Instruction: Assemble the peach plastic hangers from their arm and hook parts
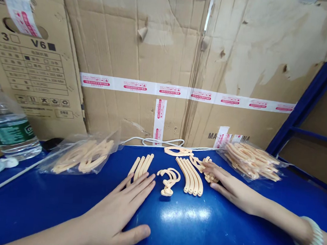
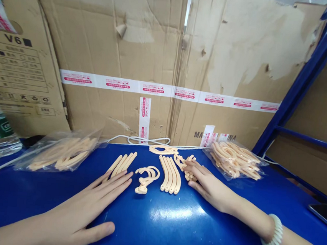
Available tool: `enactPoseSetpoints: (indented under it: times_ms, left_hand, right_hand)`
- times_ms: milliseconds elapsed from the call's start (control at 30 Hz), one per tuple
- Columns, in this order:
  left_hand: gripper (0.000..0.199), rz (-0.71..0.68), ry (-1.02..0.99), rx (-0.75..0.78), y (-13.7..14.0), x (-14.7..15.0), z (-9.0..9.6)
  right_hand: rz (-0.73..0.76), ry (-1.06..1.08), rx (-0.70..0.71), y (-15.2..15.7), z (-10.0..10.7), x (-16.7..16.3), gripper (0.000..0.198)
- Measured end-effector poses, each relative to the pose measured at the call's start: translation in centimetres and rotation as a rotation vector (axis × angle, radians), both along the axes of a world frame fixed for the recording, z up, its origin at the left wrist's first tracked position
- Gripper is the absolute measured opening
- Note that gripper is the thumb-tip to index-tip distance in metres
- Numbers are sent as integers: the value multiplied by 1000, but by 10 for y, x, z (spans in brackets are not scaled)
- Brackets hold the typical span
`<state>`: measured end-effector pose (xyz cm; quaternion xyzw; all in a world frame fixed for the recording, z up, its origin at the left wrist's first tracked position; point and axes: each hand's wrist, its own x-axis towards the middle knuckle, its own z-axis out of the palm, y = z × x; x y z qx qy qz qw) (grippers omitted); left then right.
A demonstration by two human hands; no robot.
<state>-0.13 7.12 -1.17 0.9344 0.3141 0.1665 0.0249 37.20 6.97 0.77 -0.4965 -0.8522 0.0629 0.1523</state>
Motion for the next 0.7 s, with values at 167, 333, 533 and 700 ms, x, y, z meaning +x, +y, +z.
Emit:
enactPoseSetpoints:
  times_ms: [167,333,533,700]
  left_hand:
    - [74,-21,-17,-16,1,0,1]
    - [71,-86,-95,7,0,-2,5]
    - [54,-158,-113,66,-3,-3,11]
    - [49,-180,-137,61,-3,-2,12]
  right_hand:
    - [-70,26,179,16,8,-3,47]
    - [-72,-2,205,65,24,-20,33]
    - [-25,-112,97,121,22,-46,25]
    - [-38,-151,61,136,15,-52,26]
